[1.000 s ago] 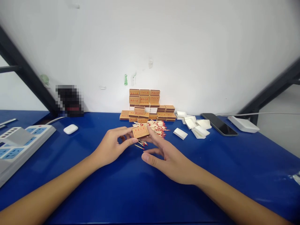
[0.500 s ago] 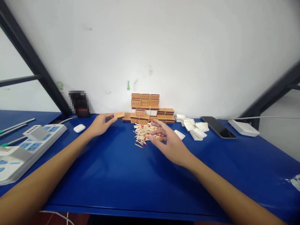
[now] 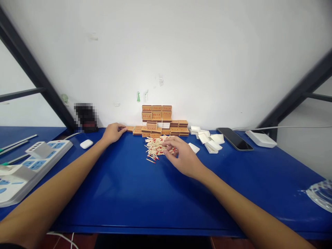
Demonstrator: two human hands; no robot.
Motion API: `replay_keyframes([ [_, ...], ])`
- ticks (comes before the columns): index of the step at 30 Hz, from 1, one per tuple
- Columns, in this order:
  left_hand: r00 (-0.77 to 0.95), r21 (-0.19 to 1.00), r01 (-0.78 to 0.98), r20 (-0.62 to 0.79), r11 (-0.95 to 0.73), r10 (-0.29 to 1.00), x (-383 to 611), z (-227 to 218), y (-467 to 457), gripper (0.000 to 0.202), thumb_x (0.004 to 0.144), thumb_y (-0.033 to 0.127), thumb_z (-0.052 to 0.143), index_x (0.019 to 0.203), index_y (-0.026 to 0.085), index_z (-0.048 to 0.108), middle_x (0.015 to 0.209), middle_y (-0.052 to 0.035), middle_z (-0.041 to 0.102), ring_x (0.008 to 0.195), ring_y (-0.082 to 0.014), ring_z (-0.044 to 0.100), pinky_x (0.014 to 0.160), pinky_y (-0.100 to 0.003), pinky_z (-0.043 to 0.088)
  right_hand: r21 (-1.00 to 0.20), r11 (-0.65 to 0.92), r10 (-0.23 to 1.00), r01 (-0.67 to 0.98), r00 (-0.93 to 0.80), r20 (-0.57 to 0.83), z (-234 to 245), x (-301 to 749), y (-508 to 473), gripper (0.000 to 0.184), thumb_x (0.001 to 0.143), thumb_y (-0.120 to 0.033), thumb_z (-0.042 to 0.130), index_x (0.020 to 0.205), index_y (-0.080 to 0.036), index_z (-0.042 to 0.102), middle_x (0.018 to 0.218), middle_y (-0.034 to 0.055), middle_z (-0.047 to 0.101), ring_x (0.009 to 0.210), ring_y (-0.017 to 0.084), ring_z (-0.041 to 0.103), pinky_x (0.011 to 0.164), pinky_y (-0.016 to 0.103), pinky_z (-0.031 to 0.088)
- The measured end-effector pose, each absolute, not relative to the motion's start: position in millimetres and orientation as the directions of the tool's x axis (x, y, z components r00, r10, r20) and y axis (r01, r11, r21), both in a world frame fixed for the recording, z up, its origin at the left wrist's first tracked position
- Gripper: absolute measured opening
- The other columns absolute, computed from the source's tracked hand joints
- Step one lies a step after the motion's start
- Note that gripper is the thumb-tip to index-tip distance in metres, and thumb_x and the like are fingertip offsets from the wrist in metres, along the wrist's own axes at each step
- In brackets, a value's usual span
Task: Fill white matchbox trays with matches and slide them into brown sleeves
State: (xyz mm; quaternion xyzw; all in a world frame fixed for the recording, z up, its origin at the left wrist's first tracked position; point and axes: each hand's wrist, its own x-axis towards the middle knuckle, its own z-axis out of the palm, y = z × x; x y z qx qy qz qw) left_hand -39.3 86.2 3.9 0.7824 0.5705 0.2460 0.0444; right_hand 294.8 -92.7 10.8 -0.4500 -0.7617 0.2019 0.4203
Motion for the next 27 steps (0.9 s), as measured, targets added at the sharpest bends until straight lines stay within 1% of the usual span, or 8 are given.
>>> replay_keyframes([
  [6, 0.188, 0.312, 0.901, 0.348, -0.302, 0.918, -29, 2, 87, 0.046, 0.095, 0.056, 0.060, 0.107, 0.017, 0.081, 0.105, -0.0118, 0.080, 0.091, -0.0272, 0.071, 0.082, -0.035, 0.051, -0.600, 0.553, 0.822, 0.578, -0.263, 0.505, 12, 300, -89, 0.014, 0.097, -0.017, 0.059, 0.104, -0.019, 0.071, 0.107, 0.0090, 0.070, 0.091, 0.019, 0.065, 0.077, 0.035, 0.054],
  [14, 0.127, 0.266, 0.937, 0.349, -0.228, 0.928, -13, 5, 83, 0.053, 0.093, 0.064, 0.061, 0.111, 0.018, 0.077, 0.108, -0.0121, 0.079, 0.098, -0.0296, 0.071, 0.080, -0.034, 0.050, -0.563, 0.554, 0.818, 0.613, -0.275, 0.506, 11, 302, -89, 0.014, 0.096, -0.015, 0.058, 0.098, -0.021, 0.070, 0.099, 0.0066, 0.072, 0.085, 0.019, 0.065, 0.074, 0.031, 0.050],
  [17, 0.119, 0.240, 0.946, 0.364, -0.217, 0.924, -11, 12, 73, 0.054, 0.096, 0.062, 0.056, 0.117, 0.015, 0.074, 0.111, -0.0147, 0.078, 0.103, -0.0332, 0.070, 0.084, -0.038, 0.051, -0.446, 0.532, 0.809, 0.720, -0.277, 0.519, 15, 311, -84, 0.014, 0.098, -0.016, 0.056, 0.094, -0.020, 0.069, 0.091, 0.0061, 0.070, 0.080, 0.019, 0.064, 0.073, 0.032, 0.047],
  [20, 0.121, 0.206, 0.953, 0.413, -0.222, 0.903, -12, 22, 48, 0.055, 0.098, 0.057, 0.053, 0.123, 0.011, 0.071, 0.113, -0.0186, 0.076, 0.109, -0.0369, 0.068, 0.090, -0.042, 0.051, -0.269, 0.409, 0.831, 0.872, -0.234, 0.504, 20, 325, -77, 0.018, 0.099, -0.018, 0.052, 0.093, -0.019, 0.069, 0.089, 0.0080, 0.072, 0.080, 0.021, 0.064, 0.072, 0.033, 0.044],
  [22, 0.196, 0.172, 0.940, 0.433, -0.295, 0.880, -11, 27, 25, 0.049, 0.096, 0.055, 0.058, 0.121, 0.015, 0.072, 0.109, -0.0149, 0.075, 0.107, -0.0346, 0.068, 0.092, -0.042, 0.051, -0.194, 0.323, 0.861, 0.926, -0.203, 0.466, 23, 335, -73, 0.019, 0.099, -0.019, 0.052, 0.090, -0.019, 0.069, 0.090, 0.0086, 0.073, 0.081, 0.023, 0.065, 0.070, 0.033, 0.042],
  [24, 0.397, 0.133, 0.855, 0.454, -0.501, 0.797, -6, 26, 2, 0.041, 0.099, 0.051, 0.057, 0.119, 0.019, 0.072, 0.106, -0.0114, 0.075, 0.097, -0.0287, 0.069, 0.088, -0.040, 0.053, -0.156, 0.276, 0.890, 0.948, -0.191, 0.413, 26, 345, -70, 0.018, 0.097, -0.020, 0.053, 0.087, -0.020, 0.069, 0.090, 0.0082, 0.074, 0.080, 0.023, 0.065, 0.068, 0.033, 0.041],
  [25, 0.484, 0.149, 0.787, 0.454, -0.598, 0.749, -3, 24, -8, 0.038, 0.100, 0.050, 0.057, 0.117, 0.020, 0.073, 0.106, -0.0098, 0.075, 0.093, -0.0252, 0.069, 0.086, -0.038, 0.053, -0.147, 0.266, 0.902, 0.953, -0.192, 0.385, 27, 350, -69, 0.018, 0.097, -0.021, 0.054, 0.087, -0.020, 0.069, 0.090, 0.0082, 0.074, 0.079, 0.023, 0.065, 0.068, 0.034, 0.041],
  [27, 0.537, 0.187, 0.698, 0.502, -0.691, 0.678, 5, 17, -24, 0.031, 0.103, 0.043, 0.056, 0.114, 0.021, 0.074, 0.099, -0.0069, 0.074, 0.087, -0.0210, 0.068, 0.083, -0.036, 0.054, -0.143, 0.263, 0.921, 0.954, -0.204, 0.331, 30, 360, -68, 0.017, 0.096, -0.025, 0.057, 0.087, -0.020, 0.070, 0.093, 0.0092, 0.074, 0.081, 0.023, 0.065, 0.069, 0.034, 0.042],
])
